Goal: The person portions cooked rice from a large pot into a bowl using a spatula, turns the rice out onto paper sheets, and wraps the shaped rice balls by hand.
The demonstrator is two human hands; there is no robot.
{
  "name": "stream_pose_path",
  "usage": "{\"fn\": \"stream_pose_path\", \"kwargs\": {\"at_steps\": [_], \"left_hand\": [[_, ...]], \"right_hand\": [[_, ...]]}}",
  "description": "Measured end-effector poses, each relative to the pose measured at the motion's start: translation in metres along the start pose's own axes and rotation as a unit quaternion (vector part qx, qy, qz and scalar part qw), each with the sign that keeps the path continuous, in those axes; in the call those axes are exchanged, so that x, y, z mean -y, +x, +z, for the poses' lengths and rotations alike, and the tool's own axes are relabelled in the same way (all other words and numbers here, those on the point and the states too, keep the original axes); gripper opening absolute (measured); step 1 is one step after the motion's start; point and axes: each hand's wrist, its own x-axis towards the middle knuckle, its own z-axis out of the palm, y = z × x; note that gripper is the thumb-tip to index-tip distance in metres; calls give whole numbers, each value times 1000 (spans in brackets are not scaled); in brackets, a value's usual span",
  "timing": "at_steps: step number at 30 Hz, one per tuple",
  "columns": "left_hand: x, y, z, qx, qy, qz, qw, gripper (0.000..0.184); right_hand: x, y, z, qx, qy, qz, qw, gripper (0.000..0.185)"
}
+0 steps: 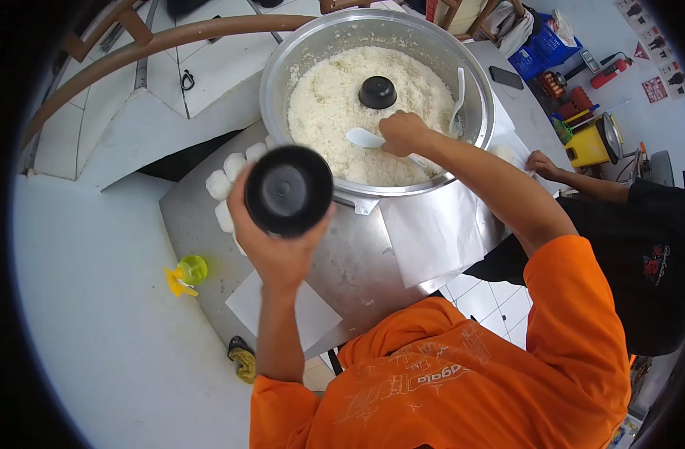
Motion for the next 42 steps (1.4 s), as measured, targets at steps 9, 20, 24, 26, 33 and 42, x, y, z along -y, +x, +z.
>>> {"fn": "stream_pose_path", "kwargs": {"at_steps": [9, 20, 24, 26, 33, 42], "left_hand": [[69, 151, 80, 289, 324, 47, 900, 87], [182, 152, 195, 664, 352, -5, 660, 88], [183, 145, 230, 752, 360, -51, 549, 83], [175, 145, 227, 738, 360, -62, 567, 83], [156, 135, 216, 760, 284, -137, 568, 86], [158, 116, 210, 732, 316, -86, 598, 84]], "right_hand": [[-17, 22, 9, 46, 131, 50, 989, 40], [-86, -58, -85, 88, -106, -33, 990, 25], [-60, -92, -82, 83, -148, 1, 985, 25], [-53, -78, -54, 87, -86, 23, 992, 27], [-47, -11, -8, 82, 86, 44, 992, 22], [-64, -30, -20, 145, 3, -39, 989, 28]]}}
